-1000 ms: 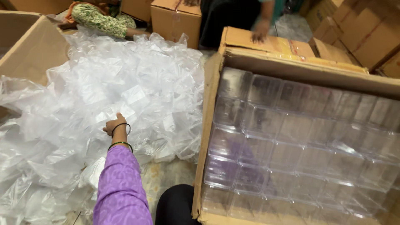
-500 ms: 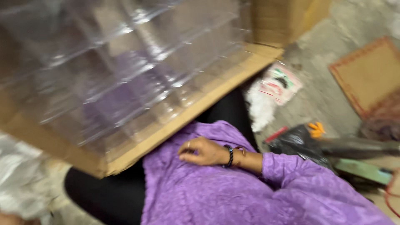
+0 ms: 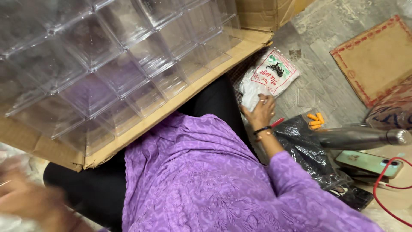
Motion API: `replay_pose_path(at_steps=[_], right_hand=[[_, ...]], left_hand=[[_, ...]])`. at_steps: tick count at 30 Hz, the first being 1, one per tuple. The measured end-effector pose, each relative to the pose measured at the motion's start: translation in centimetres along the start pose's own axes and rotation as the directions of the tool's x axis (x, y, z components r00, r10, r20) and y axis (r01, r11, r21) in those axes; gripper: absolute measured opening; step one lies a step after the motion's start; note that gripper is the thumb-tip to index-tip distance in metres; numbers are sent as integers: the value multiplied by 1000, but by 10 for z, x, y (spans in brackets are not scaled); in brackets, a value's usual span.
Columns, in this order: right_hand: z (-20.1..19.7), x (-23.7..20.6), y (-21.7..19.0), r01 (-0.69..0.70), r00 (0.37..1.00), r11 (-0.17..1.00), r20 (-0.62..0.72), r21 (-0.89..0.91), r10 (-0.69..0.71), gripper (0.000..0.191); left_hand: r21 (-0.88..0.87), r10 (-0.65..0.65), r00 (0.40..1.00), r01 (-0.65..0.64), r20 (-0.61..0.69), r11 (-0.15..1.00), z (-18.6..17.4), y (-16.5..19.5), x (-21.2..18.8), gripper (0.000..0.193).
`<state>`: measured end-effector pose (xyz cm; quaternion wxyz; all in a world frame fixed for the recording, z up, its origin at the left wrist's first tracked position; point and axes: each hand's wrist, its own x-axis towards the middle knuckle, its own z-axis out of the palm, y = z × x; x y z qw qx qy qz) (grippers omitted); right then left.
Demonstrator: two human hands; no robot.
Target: The person sits on the floor and wraps small clear plastic boxes in thin plastic bags, twisting the bags closed, then places each wrapped box into a compartmented tray inside a cardboard box, repeating the cycle for many boxes.
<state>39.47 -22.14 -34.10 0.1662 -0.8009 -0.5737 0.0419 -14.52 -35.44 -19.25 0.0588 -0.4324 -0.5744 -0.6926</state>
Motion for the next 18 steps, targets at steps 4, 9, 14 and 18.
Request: replay_pose_path(at_steps=[4,9,14,18], right_hand=[[27,-4,-9,18,1000,998,19,-64,-17,87],[30,21,8,163,985,981,37,108,-168,75],[16,50,34,-143,965,918,259,369,47,46],[12,58,53,-80,975,562,182,824,-128,30]], left_hand=[[-100,-296,887,350,354,931,48,26,-49,37],[-99,-370,750,498,549,862,56,44,-95,31],[45,-449,674,526,586,849,40,40,-117,25],[86,-455,630,525,629,847,46,33,-128,23]])
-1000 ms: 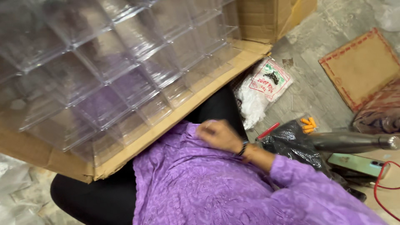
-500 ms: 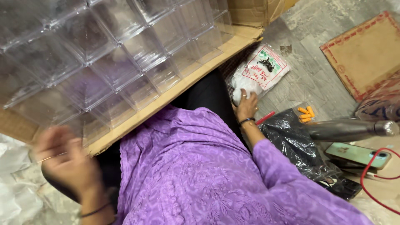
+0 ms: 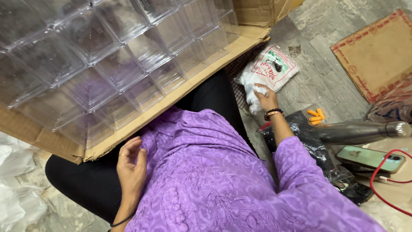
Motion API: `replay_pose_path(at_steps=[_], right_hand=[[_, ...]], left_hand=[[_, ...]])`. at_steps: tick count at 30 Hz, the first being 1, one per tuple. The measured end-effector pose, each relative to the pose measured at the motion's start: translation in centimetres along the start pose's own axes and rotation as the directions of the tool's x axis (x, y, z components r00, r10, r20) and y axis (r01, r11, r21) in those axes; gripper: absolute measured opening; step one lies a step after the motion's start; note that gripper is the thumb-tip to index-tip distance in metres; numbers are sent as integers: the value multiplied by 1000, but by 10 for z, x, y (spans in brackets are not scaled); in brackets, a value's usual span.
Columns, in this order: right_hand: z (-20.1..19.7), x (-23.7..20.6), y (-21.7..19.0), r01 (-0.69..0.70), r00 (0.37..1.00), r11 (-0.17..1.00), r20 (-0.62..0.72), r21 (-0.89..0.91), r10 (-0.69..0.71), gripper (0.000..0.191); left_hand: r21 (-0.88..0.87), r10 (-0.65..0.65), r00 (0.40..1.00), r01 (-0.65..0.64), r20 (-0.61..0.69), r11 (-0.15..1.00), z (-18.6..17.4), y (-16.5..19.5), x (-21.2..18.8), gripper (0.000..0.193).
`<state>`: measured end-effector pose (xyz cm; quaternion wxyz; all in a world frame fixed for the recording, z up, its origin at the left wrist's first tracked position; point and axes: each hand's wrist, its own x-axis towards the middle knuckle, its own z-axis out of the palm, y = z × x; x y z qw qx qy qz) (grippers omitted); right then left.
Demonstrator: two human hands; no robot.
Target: The person sits on the floor and wraps small clear plastic boxes in thin plastic bags, twisting the bags closed, then places each wrapped box into a compartmented tray inside a cardboard box, repeating the cycle for many boxes.
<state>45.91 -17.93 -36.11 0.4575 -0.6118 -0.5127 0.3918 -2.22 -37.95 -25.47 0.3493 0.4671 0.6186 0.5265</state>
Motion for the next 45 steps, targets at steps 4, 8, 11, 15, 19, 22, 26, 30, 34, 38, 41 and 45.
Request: replay_pose_path(at_steps=[4,8,11,15,19,22,26,30,34,38,41,45], right_hand=[[6,5,-1,-41,996,998,-76,49,44,25],[13,6,-18,8,991,977,-127,-212,-36,24],[2,2,-39,-66,997,941,-54,-333,51,26],[-6,-3,-68,-89,995,991,-30,102,93,37],[-1,-8,-91,-174,985,934,40,313,170,41],[2,-14,-97,-231,973,829,97,510,211,39],[-3,-18,-87,-275,942,671,53,688,332,39],[-8,-13,-75,-209,946,677,-29,706,323,31],[-2,-8,-77,-181,977,872,-16,454,211,41],[6,-6,-79,-90,992,992,-102,-84,81,41],[-1,-2,-68,-155,984,900,-145,-407,104,30],[-14,3,-56,-203,959,943,-140,263,246,27]], left_hand=[[-73,-27,996,33,88,997,28,8,20,23],[-77,-29,953,55,301,995,71,25,46,21],[-37,70,878,-59,473,998,118,27,64,18],[-78,174,776,-161,606,984,205,17,88,24],[-35,33,716,-12,698,999,335,15,107,59],[197,-185,662,57,727,979,384,9,120,57],[31,-23,744,4,668,1000,405,-5,125,40],[38,-247,731,290,637,956,415,-19,121,29],[-18,-186,743,257,643,966,418,-28,121,27],[31,-275,684,346,676,938,418,-35,122,31],[-58,-258,652,421,713,905,419,-37,121,34],[49,-227,776,246,588,968,418,-39,121,34]])
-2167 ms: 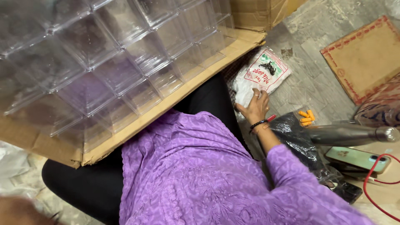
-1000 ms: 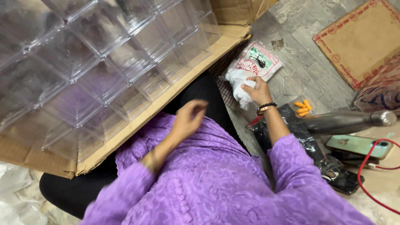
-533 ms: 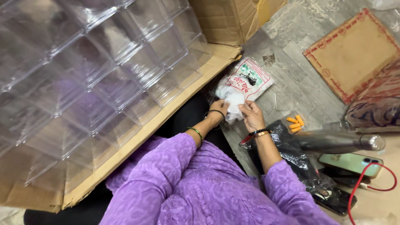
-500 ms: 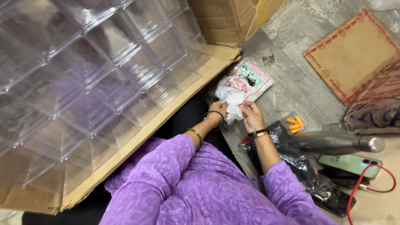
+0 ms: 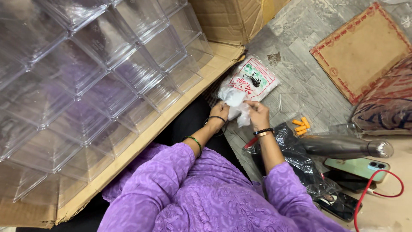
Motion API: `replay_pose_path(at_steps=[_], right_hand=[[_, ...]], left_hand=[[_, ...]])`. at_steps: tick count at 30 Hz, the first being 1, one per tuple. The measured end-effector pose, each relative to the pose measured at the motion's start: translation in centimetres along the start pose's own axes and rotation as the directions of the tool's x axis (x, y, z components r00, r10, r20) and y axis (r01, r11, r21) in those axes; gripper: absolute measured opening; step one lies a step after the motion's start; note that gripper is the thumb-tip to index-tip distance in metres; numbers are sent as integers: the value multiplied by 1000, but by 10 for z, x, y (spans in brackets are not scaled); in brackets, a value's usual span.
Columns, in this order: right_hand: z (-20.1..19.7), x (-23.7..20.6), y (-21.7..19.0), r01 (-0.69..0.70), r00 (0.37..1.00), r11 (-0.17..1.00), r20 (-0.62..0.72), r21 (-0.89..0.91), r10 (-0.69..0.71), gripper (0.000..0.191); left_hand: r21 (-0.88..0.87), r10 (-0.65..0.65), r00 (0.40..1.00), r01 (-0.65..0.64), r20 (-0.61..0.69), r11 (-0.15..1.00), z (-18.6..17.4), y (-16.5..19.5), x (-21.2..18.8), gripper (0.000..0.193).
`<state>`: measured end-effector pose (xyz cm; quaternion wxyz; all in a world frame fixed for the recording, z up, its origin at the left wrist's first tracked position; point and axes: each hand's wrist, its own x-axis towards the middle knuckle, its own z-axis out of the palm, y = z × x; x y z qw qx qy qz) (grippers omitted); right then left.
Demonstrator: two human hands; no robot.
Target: The person sits on the floor and wraps small clear plastic boxes in thin plastic bags, twisting the bags closed, then places each wrapped box into a compartmented tray inside a cardboard box, repeating the cycle for many boxes.
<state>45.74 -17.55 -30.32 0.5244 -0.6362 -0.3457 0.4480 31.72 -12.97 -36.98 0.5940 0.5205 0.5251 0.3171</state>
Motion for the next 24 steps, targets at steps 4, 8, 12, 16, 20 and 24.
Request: replay_pose_path(at_steps=[4,8,12,16,20,24], right_hand=[[10,-5,-10,8,993,996,116,86,-18,43],[30,-15,-18,-61,984,988,175,143,36,42],[25,-14,-21,138,990,847,74,-513,-117,20],[-16,-15,-26,42,978,916,202,-399,44,24],[-53,-24,-57,-15,974,995,225,100,-7,21],[-51,-27,-77,84,960,933,221,350,-170,23]], left_hand=[[129,187,982,-183,-22,975,1,-1,3,68],[285,309,950,-282,-54,916,6,4,6,47],[405,269,963,-244,-6,881,8,15,8,44],[543,165,983,-182,80,820,8,19,8,39],[590,105,985,-166,137,791,13,15,15,42],[744,-12,976,-158,218,649,6,17,16,62]])
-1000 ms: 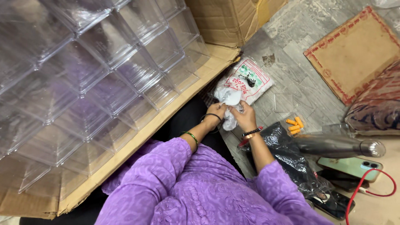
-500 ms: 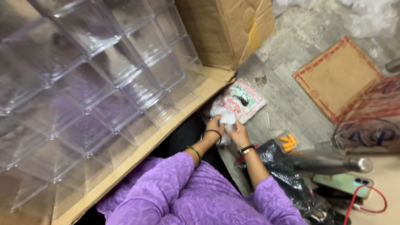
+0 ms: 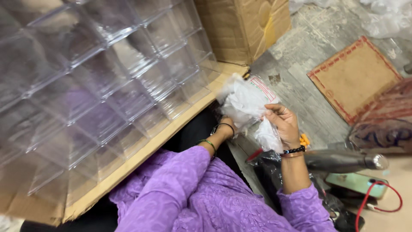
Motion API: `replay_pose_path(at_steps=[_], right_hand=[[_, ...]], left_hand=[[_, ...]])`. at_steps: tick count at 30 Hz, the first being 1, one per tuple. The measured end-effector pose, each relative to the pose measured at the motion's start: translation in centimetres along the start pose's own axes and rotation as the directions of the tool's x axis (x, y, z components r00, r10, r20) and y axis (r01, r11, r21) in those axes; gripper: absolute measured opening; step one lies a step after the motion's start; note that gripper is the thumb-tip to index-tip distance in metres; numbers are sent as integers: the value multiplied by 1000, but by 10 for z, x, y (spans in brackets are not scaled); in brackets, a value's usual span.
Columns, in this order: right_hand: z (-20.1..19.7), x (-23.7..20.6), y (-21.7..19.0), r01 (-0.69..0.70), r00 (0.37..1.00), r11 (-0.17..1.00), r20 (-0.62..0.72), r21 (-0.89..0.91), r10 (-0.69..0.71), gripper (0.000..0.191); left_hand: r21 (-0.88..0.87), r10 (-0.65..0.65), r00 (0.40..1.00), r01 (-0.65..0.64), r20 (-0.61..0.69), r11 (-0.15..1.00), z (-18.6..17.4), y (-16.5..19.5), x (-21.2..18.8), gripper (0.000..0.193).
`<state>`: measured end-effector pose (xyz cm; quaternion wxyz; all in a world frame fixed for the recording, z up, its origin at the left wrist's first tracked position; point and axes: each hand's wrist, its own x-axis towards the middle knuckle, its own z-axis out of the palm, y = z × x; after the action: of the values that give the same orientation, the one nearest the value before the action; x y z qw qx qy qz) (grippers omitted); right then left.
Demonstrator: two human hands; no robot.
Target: The person sits on the floor and wraps small clear plastic boxes in thin plastic bags, twisting the bags closed, then places each wrapped box into a compartmented tray inside a cardboard box, repeating the cycle for many boxes.
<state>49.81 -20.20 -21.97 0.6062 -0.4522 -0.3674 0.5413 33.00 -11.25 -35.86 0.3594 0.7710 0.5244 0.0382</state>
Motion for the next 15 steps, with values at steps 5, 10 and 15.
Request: replay_pose_path(at_steps=[5,10,15], right_hand=[[34,8,33,-28,1000,899,18,437,22,21],[108,0,89,-234,957,880,258,413,134,15],[196,-27,132,-409,831,892,481,190,279,13]], left_hand=[[-789,358,931,-165,74,592,-47,-48,-86,96],[-998,430,901,-62,-53,7,-98,-85,-192,102],[-896,185,915,-283,-359,-342,-161,-121,-252,66]])
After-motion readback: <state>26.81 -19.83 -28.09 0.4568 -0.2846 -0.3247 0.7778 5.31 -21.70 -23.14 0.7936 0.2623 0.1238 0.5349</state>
